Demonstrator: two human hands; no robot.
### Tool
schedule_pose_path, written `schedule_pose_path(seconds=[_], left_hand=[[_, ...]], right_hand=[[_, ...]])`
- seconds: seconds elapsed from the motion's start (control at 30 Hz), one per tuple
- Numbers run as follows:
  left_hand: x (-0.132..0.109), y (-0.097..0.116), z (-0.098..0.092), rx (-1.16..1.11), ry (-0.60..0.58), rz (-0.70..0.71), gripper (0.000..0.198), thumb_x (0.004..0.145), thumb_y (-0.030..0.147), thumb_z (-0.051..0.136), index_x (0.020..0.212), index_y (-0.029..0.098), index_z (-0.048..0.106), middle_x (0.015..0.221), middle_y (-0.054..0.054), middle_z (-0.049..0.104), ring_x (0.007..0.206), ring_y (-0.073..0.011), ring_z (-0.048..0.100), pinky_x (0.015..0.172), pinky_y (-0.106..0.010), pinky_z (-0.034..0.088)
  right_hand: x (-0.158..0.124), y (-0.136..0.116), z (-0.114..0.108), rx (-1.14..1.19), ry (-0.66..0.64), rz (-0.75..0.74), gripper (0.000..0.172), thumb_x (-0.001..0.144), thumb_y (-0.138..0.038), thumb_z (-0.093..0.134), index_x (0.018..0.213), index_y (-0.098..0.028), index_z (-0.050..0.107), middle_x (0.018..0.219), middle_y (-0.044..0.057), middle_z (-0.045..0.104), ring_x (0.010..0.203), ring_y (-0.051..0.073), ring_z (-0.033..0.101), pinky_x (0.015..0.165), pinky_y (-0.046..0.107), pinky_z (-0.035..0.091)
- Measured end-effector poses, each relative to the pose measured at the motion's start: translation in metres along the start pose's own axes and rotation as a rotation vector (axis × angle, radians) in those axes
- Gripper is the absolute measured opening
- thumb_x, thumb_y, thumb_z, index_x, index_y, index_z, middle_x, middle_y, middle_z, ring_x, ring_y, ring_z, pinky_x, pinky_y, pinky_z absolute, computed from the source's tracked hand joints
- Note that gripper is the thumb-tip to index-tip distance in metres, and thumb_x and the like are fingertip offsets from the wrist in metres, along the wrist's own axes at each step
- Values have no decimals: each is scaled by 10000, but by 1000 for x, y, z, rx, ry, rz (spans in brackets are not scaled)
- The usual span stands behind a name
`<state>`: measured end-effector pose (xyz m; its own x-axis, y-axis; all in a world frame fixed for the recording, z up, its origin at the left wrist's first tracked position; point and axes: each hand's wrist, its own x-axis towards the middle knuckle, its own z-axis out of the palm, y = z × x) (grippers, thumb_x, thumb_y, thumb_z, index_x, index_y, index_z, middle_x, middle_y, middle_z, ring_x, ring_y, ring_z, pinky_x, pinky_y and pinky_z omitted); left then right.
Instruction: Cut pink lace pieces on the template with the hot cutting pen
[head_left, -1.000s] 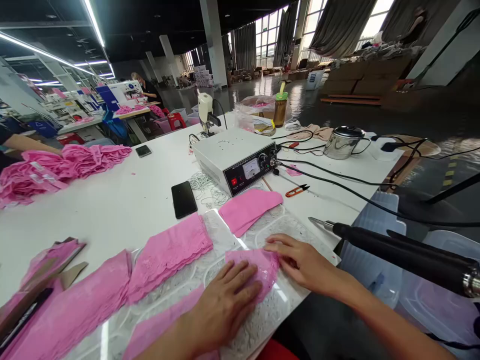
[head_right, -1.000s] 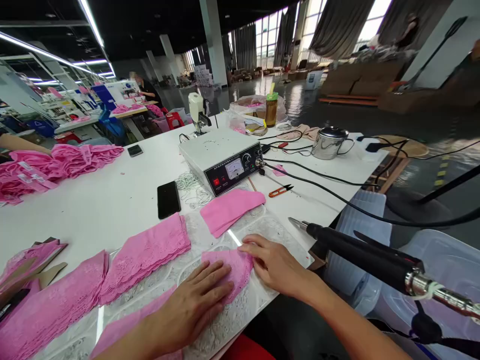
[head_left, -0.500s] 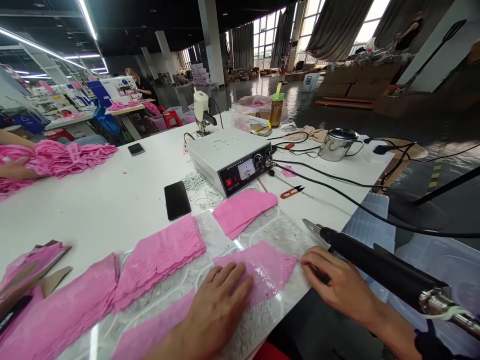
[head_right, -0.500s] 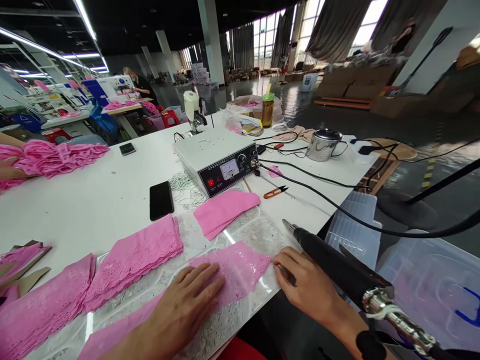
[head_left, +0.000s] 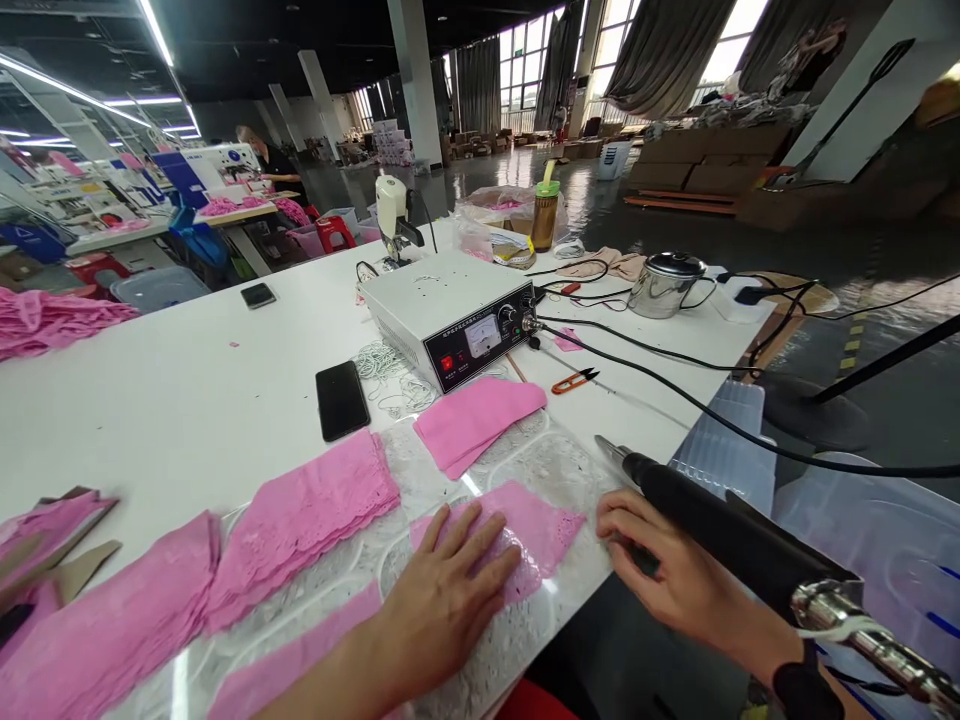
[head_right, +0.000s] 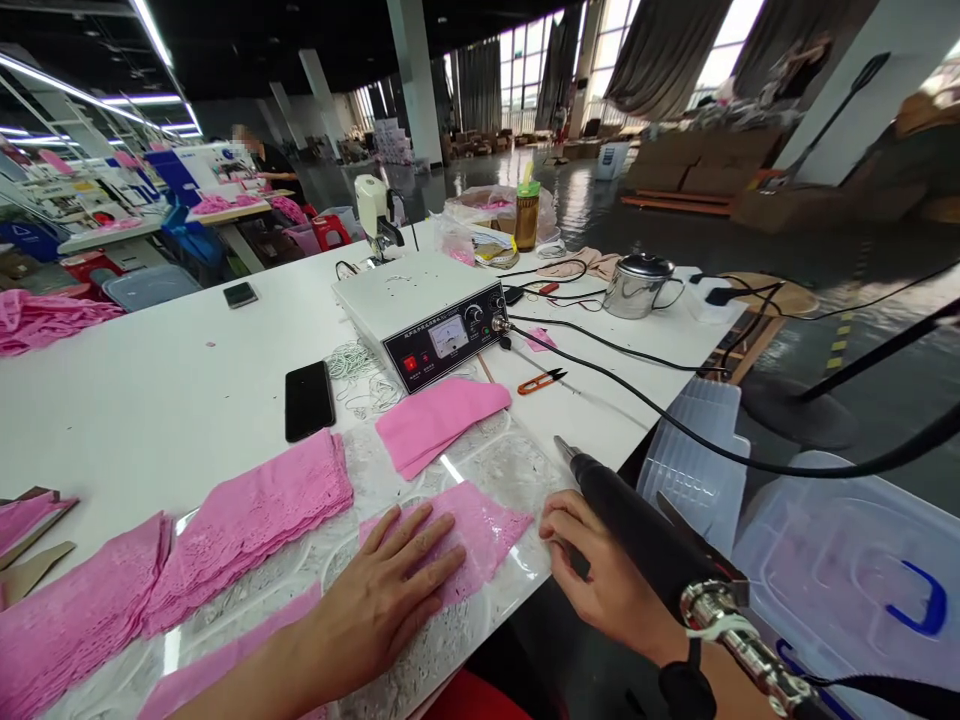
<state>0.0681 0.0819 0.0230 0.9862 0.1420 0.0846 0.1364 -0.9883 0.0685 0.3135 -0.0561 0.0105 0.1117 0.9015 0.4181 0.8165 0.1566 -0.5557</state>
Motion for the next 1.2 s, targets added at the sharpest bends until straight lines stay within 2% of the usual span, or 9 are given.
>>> schedule_pose_path(seconds=[0.13, 0.23, 0.37, 0.47, 0.6, 0.73, 0.83, 1.03, 1.2], left_hand=[[3, 0, -1, 12, -10, 17, 436, 952, 238, 533, 1385, 253, 491, 1468, -108, 474, 1344, -373, 440, 1029, -617, 415], [3, -1, 2, 6, 24, 13, 453, 950, 235, 533, 1399, 270, 479, 1473, -97, 467, 1354, -374, 424, 1029, -615, 415], [0, -1, 10, -6, 77, 4, 436, 957, 250, 518, 1392, 269, 489, 1479, -89, 459, 1367, -387, 398, 1027, -614, 417], [1, -1, 11, -16, 106, 5, 425, 961, 246, 510, 1385, 264, 497, 1474, -95, 463, 1372, -382, 390, 1038, -607, 411], [3, -3, 7, -14, 90, 22, 421, 958, 249, 517, 1379, 261, 505, 1446, -105, 494, 1355, -390, 413, 1011, -617, 432], [5, -4, 2, 3, 56, 39, 396, 959, 256, 518, 1355, 248, 525, 1430, -116, 512, 1317, -401, 458, 969, -632, 457], [10, -2, -2, -27, 40, 49, 386, 963, 214, 491, 1347, 227, 522, 1442, -116, 503, 1336, -358, 454, 1015, -609, 434], [39, 5, -6, -115, -13, 167, 418, 959, 114, 393, 1357, 179, 499, 1462, -86, 490, 1369, -283, 432, 1105, -519, 371], [56, 8, 3, -131, -19, 215, 400, 962, 154, 405, 1346, 166, 514, 1445, -94, 508, 1352, -285, 451, 1097, -497, 369]], right_hand=[[7, -5, 6, -114, -52, -123, 243, 879, -155, 535, 1090, -239, 623, 1089, 111, 626, 940, 216, 642, 797, 358, 562], [11, -5, 7, -132, -91, -221, 152, 851, -121, 542, 922, -218, 635, 1170, 120, 626, 1032, 253, 616, 862, 428, 538], [-3, 6, -2, -49, 48, -147, 143, 830, -91, 525, 782, -223, 550, 924, 79, 662, 849, 209, 629, 747, 373, 536], [-11, 11, -6, -1, 126, -34, 139, 860, -111, 531, 831, -240, 572, 773, 42, 640, 727, 185, 617, 669, 334, 525], [-3, 6, -1, 20, 42, -24, 158, 905, -172, 532, 969, -241, 660, 868, 66, 682, 802, 192, 645, 702, 327, 534], [4, 5, 3, 28, -56, -7, 146, 925, -172, 518, 892, -217, 652, 833, 58, 661, 762, 171, 614, 673, 308, 513], [3, 6, 2, -9, -84, 8, 138, 927, -162, 511, 840, -208, 609, 807, 48, 632, 747, 167, 588, 672, 311, 492], [-1, 0, 5, -144, -49, 14, 148, 898, -135, 514, 779, -210, 560, 735, 27, 575, 711, 172, 547, 658, 315, 455], [-6, -2, 11, -177, 6, 20, 153, 897, -96, 495, 794, -207, 514, 741, 17, 550, 714, 167, 518, 665, 312, 430]])
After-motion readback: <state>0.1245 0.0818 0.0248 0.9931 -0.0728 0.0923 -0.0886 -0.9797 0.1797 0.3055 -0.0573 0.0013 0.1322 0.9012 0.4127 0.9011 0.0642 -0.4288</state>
